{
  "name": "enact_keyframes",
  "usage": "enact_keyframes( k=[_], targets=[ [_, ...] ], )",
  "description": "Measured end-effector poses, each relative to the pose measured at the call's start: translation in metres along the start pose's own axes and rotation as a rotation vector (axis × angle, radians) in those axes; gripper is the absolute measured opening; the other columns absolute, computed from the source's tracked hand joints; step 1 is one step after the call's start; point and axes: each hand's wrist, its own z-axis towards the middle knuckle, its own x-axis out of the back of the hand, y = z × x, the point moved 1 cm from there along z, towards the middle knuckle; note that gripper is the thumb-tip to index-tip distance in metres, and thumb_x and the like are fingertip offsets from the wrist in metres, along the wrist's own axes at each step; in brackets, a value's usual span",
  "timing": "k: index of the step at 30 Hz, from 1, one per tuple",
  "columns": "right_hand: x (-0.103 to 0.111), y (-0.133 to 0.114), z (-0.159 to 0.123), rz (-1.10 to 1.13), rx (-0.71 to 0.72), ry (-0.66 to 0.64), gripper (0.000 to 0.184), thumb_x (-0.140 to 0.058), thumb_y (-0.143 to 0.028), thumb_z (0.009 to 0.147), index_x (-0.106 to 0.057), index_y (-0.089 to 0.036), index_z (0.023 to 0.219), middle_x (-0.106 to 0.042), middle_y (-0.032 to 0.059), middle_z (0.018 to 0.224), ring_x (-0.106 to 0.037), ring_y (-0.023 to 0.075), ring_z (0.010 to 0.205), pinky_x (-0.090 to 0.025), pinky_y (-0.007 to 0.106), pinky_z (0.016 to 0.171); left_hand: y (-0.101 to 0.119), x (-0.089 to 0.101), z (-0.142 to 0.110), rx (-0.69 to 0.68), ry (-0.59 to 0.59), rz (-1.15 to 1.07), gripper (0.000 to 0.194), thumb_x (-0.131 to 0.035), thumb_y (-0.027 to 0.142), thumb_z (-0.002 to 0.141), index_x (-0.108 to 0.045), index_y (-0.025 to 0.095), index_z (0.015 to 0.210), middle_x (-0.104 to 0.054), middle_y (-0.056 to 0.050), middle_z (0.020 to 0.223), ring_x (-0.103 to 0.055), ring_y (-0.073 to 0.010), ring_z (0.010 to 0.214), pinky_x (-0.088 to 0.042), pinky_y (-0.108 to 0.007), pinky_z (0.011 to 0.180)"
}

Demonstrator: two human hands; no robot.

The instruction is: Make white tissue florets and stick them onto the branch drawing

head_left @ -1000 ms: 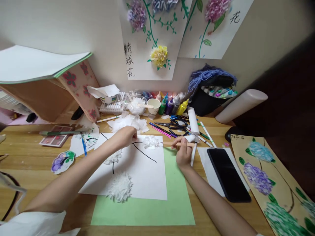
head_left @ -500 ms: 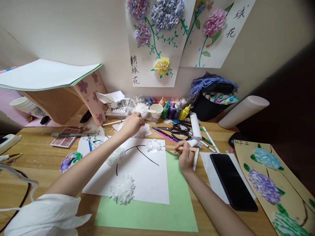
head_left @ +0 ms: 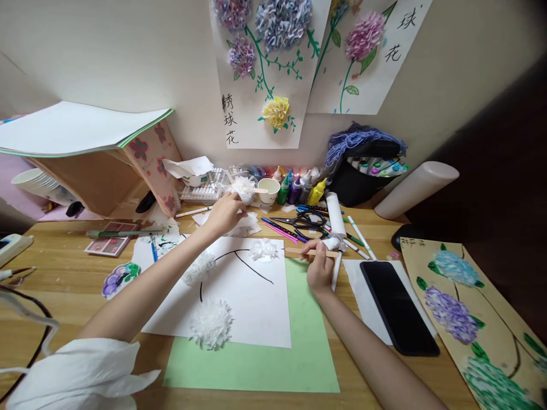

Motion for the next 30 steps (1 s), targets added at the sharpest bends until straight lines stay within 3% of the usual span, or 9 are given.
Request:
enact_keyframes(
  k=[6,9,14,19,23,26,30],
  targets=[
    [-0.001,-0.001,0.001,0.001,0.013,0.006,0.041,-0.033,-0.044,0.091,-0.051,-0.020,0.064,-0.049,-0.0024,0.056,-0.048,0.0105,0.050,-0.038,0.024,0.048,0.010,0.011,-0.006,0.054,0.110,-0.252,0.020,-0.057,0.035,0.079,-0.067,0.018,0.080,-0.060,-0.007,0.088,-0.052,-0.0203,0.087,-0.041,-0.032,0.079],
    [-0.001,0.000,0.001,-0.009,0.000,-0.005,0.041,-0.032,-0.045,0.091,-0.051,-0.020,0.065,-0.049,-0.0021,0.056,-0.048,0.0110,0.051,-0.039,0.024,0.049,0.010,0.013,-0.006,0.104,0.112,-0.253,0.022,-0.054,0.035,0.080,-0.067,0.017,0.079,-0.062,-0.007,0.087,-0.054,-0.0203,0.084,-0.041,-0.032,0.076],
    [-0.002,-0.002,0.001,-0.026,-0.013,-0.029,0.042,-0.030,-0.046,0.091,-0.051,-0.020,0.066,-0.048,-0.0019,0.057,-0.047,0.0111,0.052,-0.039,0.024,0.049,0.005,0.011,-0.006,0.198,0.012,-0.243,0.018,-0.051,0.026,0.080,-0.066,0.017,0.084,-0.069,-0.005,0.084,-0.059,-0.0180,0.075,-0.042,-0.028,0.067],
    [-0.001,-0.002,0.001,-0.022,-0.010,-0.038,0.041,-0.031,-0.045,0.092,-0.051,-0.020,0.067,-0.049,-0.0014,0.060,-0.047,0.0111,0.052,-0.039,0.024,0.050,0.002,0.013,-0.006,0.142,0.054,-0.043,0.022,-0.045,0.019,0.082,-0.066,0.015,0.086,-0.069,-0.009,0.086,-0.060,-0.0208,0.081,-0.043,-0.030,0.071],
    [0.000,-0.003,0.000,-0.036,0.000,-0.017,0.042,-0.030,-0.046,0.092,-0.050,-0.020,0.065,-0.048,-0.0014,0.056,-0.047,0.0118,0.051,-0.040,0.025,0.049,0.012,0.018,-0.010,0.137,0.123,-0.212,0.019,-0.049,0.021,0.081,-0.065,0.015,0.086,-0.069,-0.007,0.085,-0.060,-0.0174,0.077,-0.044,-0.029,0.071],
    [0.001,-0.005,-0.001,-0.021,0.009,0.023,0.043,-0.030,-0.046,0.091,-0.049,-0.020,0.062,-0.048,-0.0014,0.055,-0.046,0.0114,0.049,-0.037,0.024,0.045,0.034,0.019,-0.020,0.143,0.040,-0.481,0.016,-0.053,0.025,0.080,-0.065,0.015,0.081,-0.070,-0.004,0.083,-0.059,-0.0131,0.071,-0.044,-0.024,0.067],
    [0.001,-0.006,-0.003,0.028,0.014,-0.049,0.043,-0.032,-0.044,0.091,-0.048,-0.020,0.059,-0.047,-0.0021,0.053,-0.044,0.0099,0.045,-0.035,0.023,0.043,0.073,0.009,-0.045,0.097,-0.221,-0.679,0.014,-0.055,0.024,0.078,-0.067,0.016,0.077,-0.070,-0.001,0.076,-0.059,-0.0107,0.067,-0.044,-0.021,0.064]
  ],
)
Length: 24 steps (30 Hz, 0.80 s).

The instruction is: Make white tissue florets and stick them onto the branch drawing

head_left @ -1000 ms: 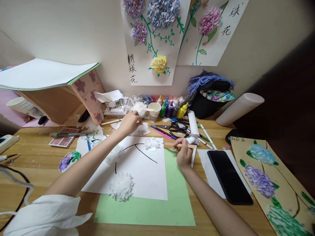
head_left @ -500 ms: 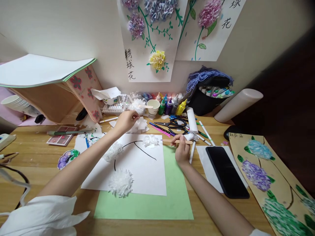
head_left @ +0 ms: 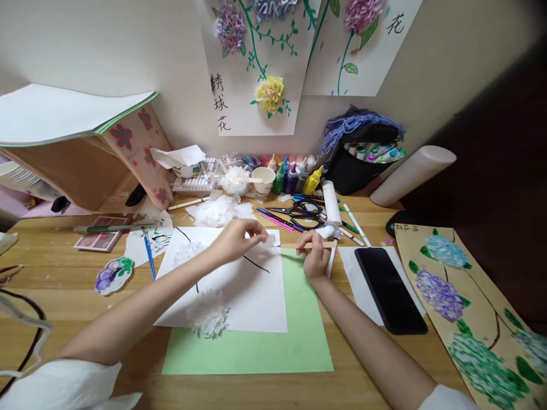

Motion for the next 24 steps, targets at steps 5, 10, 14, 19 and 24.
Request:
enact_keyframes(
  k=[5,10,14,19,24],
  targets=[
    [-0.004,0.002,0.001,-0.038,-0.043,-0.143,0.043,-0.032,-0.044,0.092,-0.050,-0.019,0.061,-0.049,-0.0022,0.054,-0.047,0.0094,0.045,-0.037,0.023,0.043,0.001,-0.038,-0.015,0.076,-0.068,0.138,0.015,-0.054,0.021,0.078,-0.068,0.019,0.080,-0.070,-0.002,0.078,-0.060,-0.0141,0.069,-0.043,-0.023,0.061],
    [-0.001,0.000,-0.001,-0.085,0.023,0.014,0.044,-0.030,-0.044,0.092,-0.049,-0.020,0.059,-0.049,-0.0012,0.054,-0.046,0.0107,0.047,-0.037,0.024,0.043,-0.008,-0.052,-0.008,0.044,0.054,0.377,0.018,-0.049,0.021,0.081,-0.067,0.019,0.084,-0.069,-0.005,0.082,-0.060,-0.0184,0.075,-0.043,-0.027,0.063],
    [0.002,-0.001,-0.004,-0.120,0.110,-0.046,0.045,-0.028,-0.041,0.092,-0.049,-0.021,0.057,-0.048,-0.0011,0.050,-0.045,0.0120,0.047,-0.038,0.026,0.046,-0.010,-0.056,-0.003,0.000,0.091,0.483,0.018,-0.047,0.016,0.081,-0.065,0.019,0.083,-0.068,-0.006,0.083,-0.059,-0.0199,0.080,-0.042,-0.028,0.063],
    [0.000,0.001,-0.004,-0.276,0.109,-0.196,0.042,-0.027,-0.038,0.093,-0.051,-0.021,0.063,-0.051,-0.0009,0.055,-0.049,0.0129,0.052,-0.040,0.027,0.052,-0.009,-0.058,0.000,-0.023,0.077,0.539,0.017,-0.047,0.014,0.081,-0.063,0.019,0.083,-0.067,-0.006,0.086,-0.058,-0.0196,0.082,-0.041,-0.027,0.062],
    [-0.003,0.000,-0.001,-0.369,0.172,-0.276,0.039,-0.027,-0.034,0.094,-0.050,-0.022,0.064,-0.051,-0.0008,0.058,-0.051,0.0137,0.056,-0.041,0.028,0.059,-0.006,-0.048,-0.006,0.016,0.102,0.541,0.015,-0.048,0.017,0.082,-0.060,0.018,0.091,-0.066,-0.006,0.090,-0.058,-0.0200,0.086,-0.042,-0.027,0.065]
  ],
)
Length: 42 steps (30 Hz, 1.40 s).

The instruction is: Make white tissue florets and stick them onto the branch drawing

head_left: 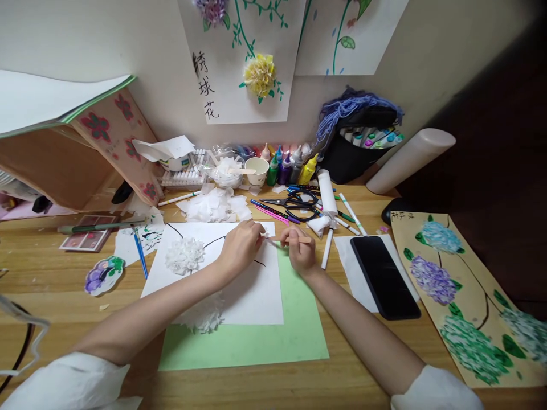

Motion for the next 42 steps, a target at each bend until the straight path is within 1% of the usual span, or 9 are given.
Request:
enact_keyframes(
  k=[2,8,14,18,24,26,28,34,42],
  targets=[
    [-0.001,0.000,0.001,0.002,-0.003,-0.009,0.038,-0.027,-0.033,0.094,-0.050,-0.022,0.065,-0.051,-0.0008,0.058,-0.051,0.0137,0.057,-0.041,0.028,0.059,-0.007,0.007,-0.005,0.056,-0.045,0.014,0.013,-0.051,0.020,0.080,-0.060,0.019,0.091,-0.066,-0.006,0.091,-0.058,-0.0204,0.085,-0.041,-0.028,0.063],
    [-0.004,0.002,0.001,0.053,-0.103,-0.010,0.040,-0.027,-0.038,0.094,-0.051,-0.022,0.067,-0.050,-0.0005,0.059,-0.051,0.0137,0.057,-0.041,0.027,0.057,-0.037,0.017,-0.012,0.190,-0.319,0.081,0.009,-0.061,0.027,0.071,-0.063,0.019,0.073,-0.067,-0.005,0.079,-0.060,-0.0221,0.074,-0.037,-0.027,0.055],
    [-0.008,-0.003,0.008,0.021,-0.104,-0.032,0.042,-0.026,-0.040,0.094,-0.049,-0.021,0.065,-0.051,0.0001,0.060,-0.051,0.0127,0.055,-0.040,0.027,0.055,-0.046,0.015,0.004,0.137,-0.463,0.042,0.005,-0.068,0.025,0.065,-0.067,0.020,0.066,-0.067,-0.004,0.071,-0.061,-0.0200,0.068,-0.038,-0.025,0.056],
    [-0.008,-0.006,0.010,0.050,-0.110,-0.007,0.042,-0.026,-0.039,0.094,-0.049,-0.021,0.064,-0.050,-0.0007,0.057,-0.052,0.0122,0.054,-0.040,0.026,0.054,-0.042,0.014,0.009,0.114,-0.504,0.119,0.008,-0.069,0.026,0.065,-0.067,0.018,0.067,-0.068,-0.008,0.075,-0.062,-0.0232,0.073,-0.040,-0.027,0.059],
    [-0.003,-0.005,0.005,0.183,-0.169,0.248,0.045,-0.026,-0.044,0.093,-0.048,-0.021,0.061,-0.049,-0.0016,0.052,-0.049,0.0116,0.048,-0.039,0.026,0.049,-0.041,0.014,0.009,0.106,-0.510,0.155,0.011,-0.067,0.027,0.067,-0.068,0.017,0.069,-0.067,-0.011,0.076,-0.062,-0.0258,0.075,-0.043,-0.029,0.062],
    [-0.001,-0.003,0.003,0.214,-0.202,0.291,0.046,-0.026,-0.045,0.093,-0.047,-0.021,0.060,-0.048,-0.0019,0.051,-0.047,0.0113,0.047,-0.038,0.025,0.046,-0.041,0.013,0.009,0.100,-0.516,0.147,0.010,-0.066,0.027,0.067,-0.068,0.017,0.068,-0.067,-0.010,0.075,-0.062,-0.0250,0.074,-0.043,-0.029,0.063],
    [-0.001,-0.002,0.001,0.224,-0.201,0.267,0.047,-0.026,-0.045,0.093,-0.047,-0.021,0.059,-0.048,-0.0020,0.051,-0.047,0.0107,0.045,-0.038,0.025,0.046,-0.042,0.013,0.009,0.100,-0.517,0.148,0.009,-0.066,0.027,0.068,-0.068,0.018,0.068,-0.067,-0.009,0.075,-0.062,-0.0240,0.073,-0.044,-0.029,0.064],
    [-0.004,0.000,-0.001,0.136,-0.119,0.031,0.043,-0.027,-0.042,0.093,-0.050,-0.021,0.064,-0.051,-0.0013,0.055,-0.051,0.0118,0.049,-0.041,0.026,0.051,-0.040,0.018,0.010,0.102,-0.555,0.144,0.012,-0.065,0.028,0.068,-0.070,0.017,0.073,-0.069,-0.009,0.079,-0.063,-0.0232,0.078,-0.044,-0.027,0.066],
    [-0.005,0.002,0.002,0.000,-0.046,0.022,0.038,-0.027,-0.034,0.095,-0.049,-0.021,0.067,-0.052,-0.0007,0.058,-0.052,0.0126,0.054,-0.041,0.026,0.055,-0.034,0.024,0.013,0.110,-0.624,0.179,0.022,-0.065,0.031,0.069,-0.071,0.015,0.083,-0.069,-0.011,0.087,-0.062,-0.0248,0.086,-0.045,-0.028,0.071]
  ],
)
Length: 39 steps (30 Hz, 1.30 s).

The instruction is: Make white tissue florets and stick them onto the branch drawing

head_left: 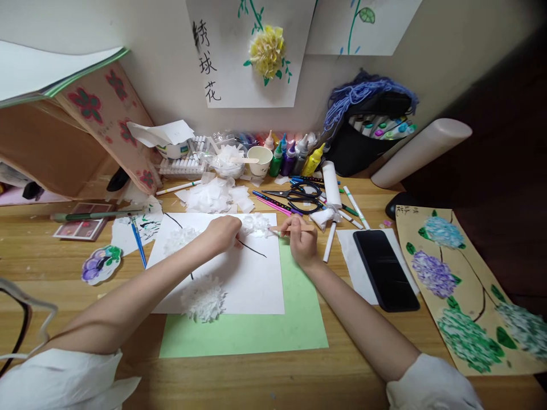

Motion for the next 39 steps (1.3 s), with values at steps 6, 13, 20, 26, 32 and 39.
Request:
enact_keyframes(
  k=[6,13,20,26,32,39],
  targets=[
    [-0.003,-0.004,0.006,-0.071,0.023,-0.030,0.038,-0.027,-0.031,0.095,-0.048,-0.020,0.065,-0.051,-0.0004,0.057,-0.051,0.0121,0.053,-0.040,0.026,0.056,-0.002,-0.003,0.001,-0.013,0.004,-0.001,0.022,-0.064,0.030,0.070,-0.071,0.015,0.084,-0.069,-0.011,0.087,-0.062,-0.0248,0.086,-0.045,-0.027,0.070],
    [-0.002,-0.006,0.006,0.008,0.005,0.018,0.039,-0.026,-0.032,0.095,-0.048,-0.020,0.065,-0.050,-0.0012,0.056,-0.051,0.0114,0.052,-0.041,0.026,0.056,0.000,0.001,0.000,-0.020,-0.021,0.013,0.022,-0.064,0.029,0.071,-0.071,0.014,0.085,-0.069,-0.012,0.088,-0.063,-0.0260,0.087,-0.045,-0.028,0.068],
    [0.004,-0.004,-0.003,-0.014,0.116,0.119,0.041,-0.026,-0.030,0.095,-0.047,-0.021,0.060,-0.051,-0.0009,0.055,-0.049,0.0125,0.053,-0.041,0.027,0.057,-0.001,-0.002,0.002,-0.022,-0.010,0.007,0.021,-0.065,0.029,0.069,-0.072,0.015,0.083,-0.069,-0.012,0.085,-0.063,-0.0259,0.084,-0.045,-0.028,0.067],
    [0.000,-0.004,0.000,-0.053,0.113,0.004,0.038,-0.028,-0.028,0.095,-0.049,-0.021,0.063,-0.052,-0.0013,0.055,-0.051,0.0119,0.052,-0.041,0.026,0.056,-0.001,-0.002,0.002,-0.034,-0.003,0.010,0.021,-0.064,0.029,0.070,-0.072,0.015,0.083,-0.070,-0.011,0.084,-0.063,-0.0247,0.082,-0.045,-0.027,0.067],
    [-0.001,-0.001,0.001,-0.059,0.043,0.016,0.037,-0.027,-0.031,0.095,-0.048,-0.021,0.066,-0.051,-0.0010,0.055,-0.051,0.0124,0.051,-0.041,0.026,0.053,0.000,0.000,0.001,-0.041,-0.010,0.028,0.022,-0.064,0.029,0.071,-0.072,0.014,0.084,-0.070,-0.012,0.084,-0.064,-0.0250,0.083,-0.044,-0.027,0.066],
    [-0.003,-0.001,0.002,-0.075,0.025,0.034,0.036,-0.028,-0.030,0.095,-0.047,-0.021,0.065,-0.051,-0.0013,0.055,-0.051,0.0122,0.050,-0.040,0.026,0.055,-0.003,-0.003,0.005,-0.031,-0.007,0.020,0.020,-0.065,0.030,0.068,-0.071,0.015,0.080,-0.069,-0.011,0.082,-0.064,-0.0240,0.083,-0.045,-0.026,0.068]
  ],
)
